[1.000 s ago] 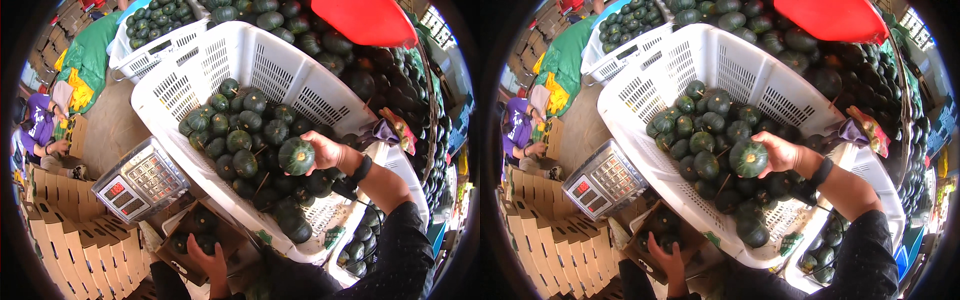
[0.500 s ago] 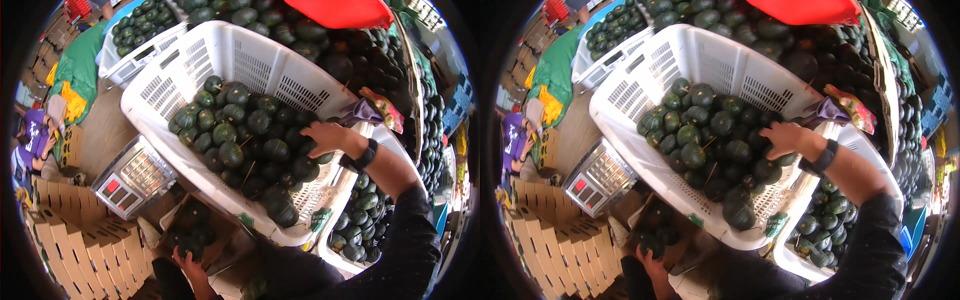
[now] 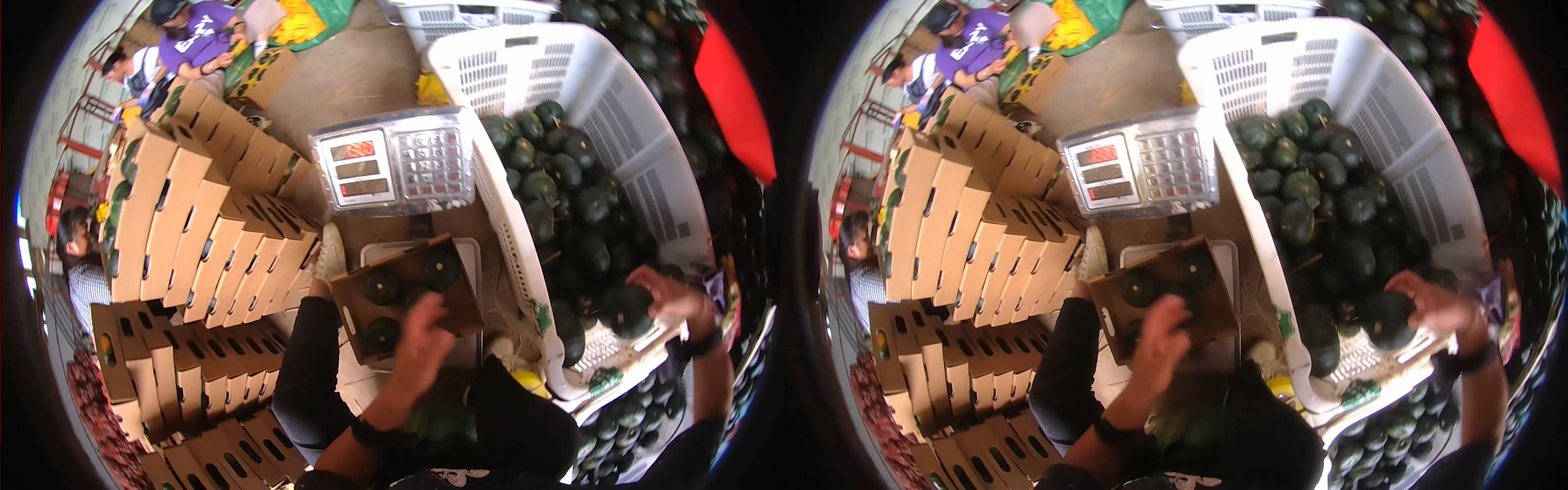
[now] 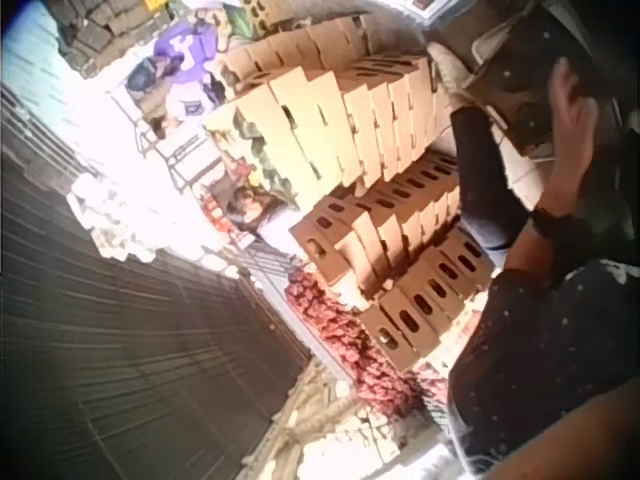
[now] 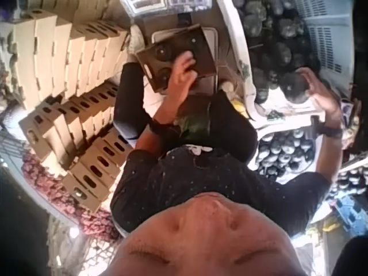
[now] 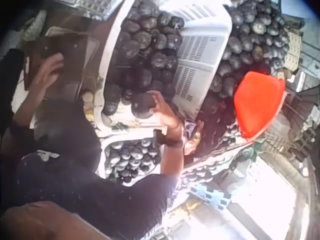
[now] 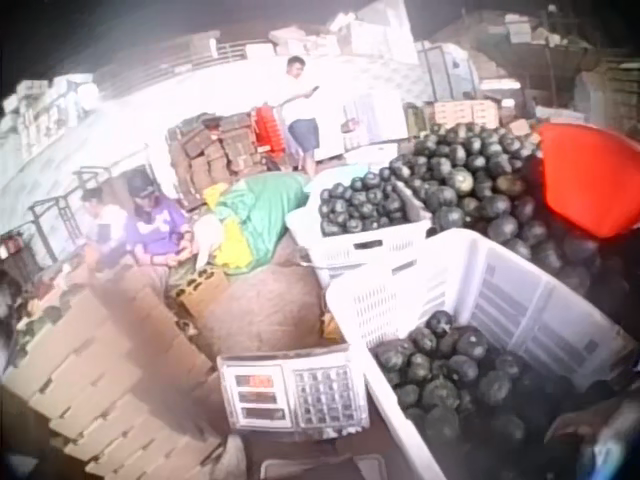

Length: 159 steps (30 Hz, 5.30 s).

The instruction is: The person packs green produce from white crates into cardboard boxes, weighs the boxes on a digital scale, and stacks the filled boxes.

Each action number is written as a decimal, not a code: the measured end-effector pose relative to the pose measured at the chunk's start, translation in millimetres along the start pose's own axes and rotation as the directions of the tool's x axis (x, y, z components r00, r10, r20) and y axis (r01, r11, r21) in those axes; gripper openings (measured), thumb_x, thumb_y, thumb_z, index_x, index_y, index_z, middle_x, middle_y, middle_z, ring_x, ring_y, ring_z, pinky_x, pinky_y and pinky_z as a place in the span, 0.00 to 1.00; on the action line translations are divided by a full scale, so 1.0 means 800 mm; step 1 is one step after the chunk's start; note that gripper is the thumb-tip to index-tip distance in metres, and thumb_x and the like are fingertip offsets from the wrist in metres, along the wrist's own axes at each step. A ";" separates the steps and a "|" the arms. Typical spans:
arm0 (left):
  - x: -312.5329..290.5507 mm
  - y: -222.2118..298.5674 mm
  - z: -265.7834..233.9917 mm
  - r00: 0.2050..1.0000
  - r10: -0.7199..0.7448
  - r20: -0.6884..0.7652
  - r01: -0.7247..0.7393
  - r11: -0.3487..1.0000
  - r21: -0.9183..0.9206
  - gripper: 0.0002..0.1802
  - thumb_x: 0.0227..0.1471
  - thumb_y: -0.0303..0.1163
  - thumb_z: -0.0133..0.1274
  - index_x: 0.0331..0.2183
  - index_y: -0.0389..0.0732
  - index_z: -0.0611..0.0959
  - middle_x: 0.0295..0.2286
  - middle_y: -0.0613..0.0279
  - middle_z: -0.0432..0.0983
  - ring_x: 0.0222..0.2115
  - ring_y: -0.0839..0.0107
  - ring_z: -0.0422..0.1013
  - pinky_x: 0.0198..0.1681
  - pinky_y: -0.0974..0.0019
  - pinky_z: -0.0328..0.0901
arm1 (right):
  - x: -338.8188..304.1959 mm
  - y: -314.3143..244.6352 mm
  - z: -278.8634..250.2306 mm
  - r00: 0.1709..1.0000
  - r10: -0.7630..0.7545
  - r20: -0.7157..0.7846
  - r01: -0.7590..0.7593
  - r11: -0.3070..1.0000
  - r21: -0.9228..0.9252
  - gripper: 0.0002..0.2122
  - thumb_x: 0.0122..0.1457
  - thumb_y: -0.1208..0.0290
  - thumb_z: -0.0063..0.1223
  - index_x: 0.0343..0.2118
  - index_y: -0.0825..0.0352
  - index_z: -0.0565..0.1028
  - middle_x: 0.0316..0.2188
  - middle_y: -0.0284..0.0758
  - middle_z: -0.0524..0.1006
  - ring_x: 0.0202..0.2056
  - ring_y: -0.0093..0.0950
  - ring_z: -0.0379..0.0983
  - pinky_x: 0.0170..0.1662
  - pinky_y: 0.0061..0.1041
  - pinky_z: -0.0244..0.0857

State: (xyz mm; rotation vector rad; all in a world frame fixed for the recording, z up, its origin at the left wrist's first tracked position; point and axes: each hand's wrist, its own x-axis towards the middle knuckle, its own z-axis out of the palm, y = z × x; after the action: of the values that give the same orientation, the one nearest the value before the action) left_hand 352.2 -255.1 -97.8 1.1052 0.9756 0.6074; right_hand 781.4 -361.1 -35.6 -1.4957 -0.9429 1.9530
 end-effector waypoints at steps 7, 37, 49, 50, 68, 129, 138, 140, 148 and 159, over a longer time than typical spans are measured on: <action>-0.019 0.045 0.096 0.872 0.153 0.465 0.168 0.800 -0.577 0.54 0.33 0.37 0.64 0.58 0.45 0.51 0.56 0.58 0.49 0.56 0.65 0.52 0.57 0.60 0.49 | 0.013 -0.075 0.204 0.775 -0.619 0.128 0.613 0.686 -0.392 0.42 0.28 0.61 0.75 0.52 0.57 0.65 0.57 0.49 0.50 0.57 0.46 0.51 0.56 0.41 0.51; 0.041 -0.041 -0.093 0.639 0.664 -0.388 0.028 0.484 0.875 0.34 0.47 0.41 0.52 0.54 0.39 0.62 0.52 0.46 0.56 0.54 0.52 0.53 0.54 0.49 0.49 | 0.014 0.066 0.161 0.378 -0.565 -0.733 0.230 0.824 -0.517 0.10 0.51 0.79 0.49 0.38 0.67 0.71 0.47 0.38 0.68 0.44 0.30 0.68 0.39 0.23 0.64; 0.028 -0.210 -0.238 0.687 -0.188 -0.702 0.422 0.889 0.176 0.38 0.51 0.61 0.35 0.45 0.33 0.72 0.37 0.38 0.72 0.40 0.39 0.66 0.45 0.46 0.58 | 0.251 -0.046 0.278 0.987 0.148 -0.064 -0.151 0.709 -0.689 0.35 0.52 0.60 0.54 0.58 0.71 0.51 0.57 0.47 0.54 0.58 0.37 0.52 0.55 0.34 0.53; 0.021 -0.204 -0.233 0.636 -0.280 -0.719 0.519 0.845 0.131 0.39 0.51 0.61 0.36 0.44 0.31 0.72 0.38 0.36 0.71 0.41 0.40 0.66 0.46 0.47 0.58 | 0.280 -0.035 0.283 0.951 0.246 -0.189 -0.307 0.833 -0.461 0.36 0.52 0.59 0.54 0.58 0.73 0.51 0.56 0.49 0.58 0.56 0.38 0.56 0.53 0.34 0.56; -0.166 0.008 -0.162 0.864 -0.307 -0.399 0.020 0.812 -0.583 0.19 0.49 0.45 0.50 0.41 0.45 0.70 0.32 0.65 0.67 0.30 0.75 0.65 0.30 0.70 0.61 | 0.185 -0.089 0.291 0.978 -0.206 -0.040 0.209 0.968 0.139 0.18 0.52 0.69 0.45 0.46 0.70 0.68 0.43 0.39 0.72 0.46 0.32 0.67 0.51 0.30 0.59; -0.178 -0.265 -0.308 0.859 -0.432 -0.275 0.165 0.742 -0.650 0.26 0.54 0.50 0.42 0.52 0.50 0.68 0.43 0.63 0.70 0.42 0.65 0.68 0.41 0.59 0.66 | -0.051 0.039 0.379 0.553 -0.745 -0.373 0.080 0.493 -0.866 0.26 0.47 0.61 0.58 0.51 0.59 0.66 0.51 0.43 0.64 0.51 0.42 0.62 0.54 0.36 0.57; -0.333 -0.077 -0.221 0.931 -0.297 -0.213 0.219 0.920 -0.324 0.30 0.55 0.48 0.44 0.53 0.40 0.65 0.48 0.58 0.66 0.46 0.62 0.64 0.45 0.61 0.62 | -0.306 0.158 0.045 -0.561 -0.638 -0.528 -0.554 0.763 -0.334 0.23 0.47 0.69 0.58 0.48 0.67 0.66 0.41 0.48 0.70 0.43 0.44 0.66 0.48 0.36 0.61; -0.338 -0.084 -0.229 0.914 -0.273 -0.299 0.174 0.932 -0.317 0.31 0.55 0.48 0.44 0.54 0.38 0.65 0.49 0.57 0.65 0.47 0.61 0.64 0.46 0.62 0.62 | -0.332 0.187 0.032 -0.418 -0.378 -0.826 -0.564 0.821 -0.090 0.26 0.47 0.56 0.55 0.48 0.64 0.68 0.36 0.45 0.72 0.43 0.44 0.66 0.46 0.39 0.62; -0.326 -0.084 -0.276 0.807 -0.029 -0.590 -0.183 0.937 -0.297 0.22 0.50 0.49 0.48 0.45 0.49 0.74 0.37 0.67 0.73 0.38 0.71 0.69 0.40 0.66 0.60 | -0.453 0.154 -0.024 -0.321 -0.728 -0.606 -0.702 0.612 -0.364 0.11 0.58 0.64 0.46 0.36 0.67 0.73 0.28 0.46 0.72 0.31 0.43 0.68 0.36 0.34 0.63; -0.216 0.161 0.114 0.466 0.735 0.493 -0.885 0.394 0.250 0.38 0.44 0.35 0.59 0.55 0.37 0.61 0.53 0.51 0.56 0.51 0.59 0.60 0.51 0.63 0.59 | -0.223 -0.009 0.293 -0.461 -0.792 -0.401 0.001 0.451 -0.892 0.12 0.53 0.76 0.52 0.40 0.74 0.70 0.35 0.37 0.70 0.38 0.28 0.65 0.47 0.27 0.58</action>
State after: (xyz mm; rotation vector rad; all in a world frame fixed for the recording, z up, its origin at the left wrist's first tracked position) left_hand 358.7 -390.8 92.4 2.1286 0.1884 0.9816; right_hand 603.6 -540.4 116.4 -1.6161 -0.9806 -0.6879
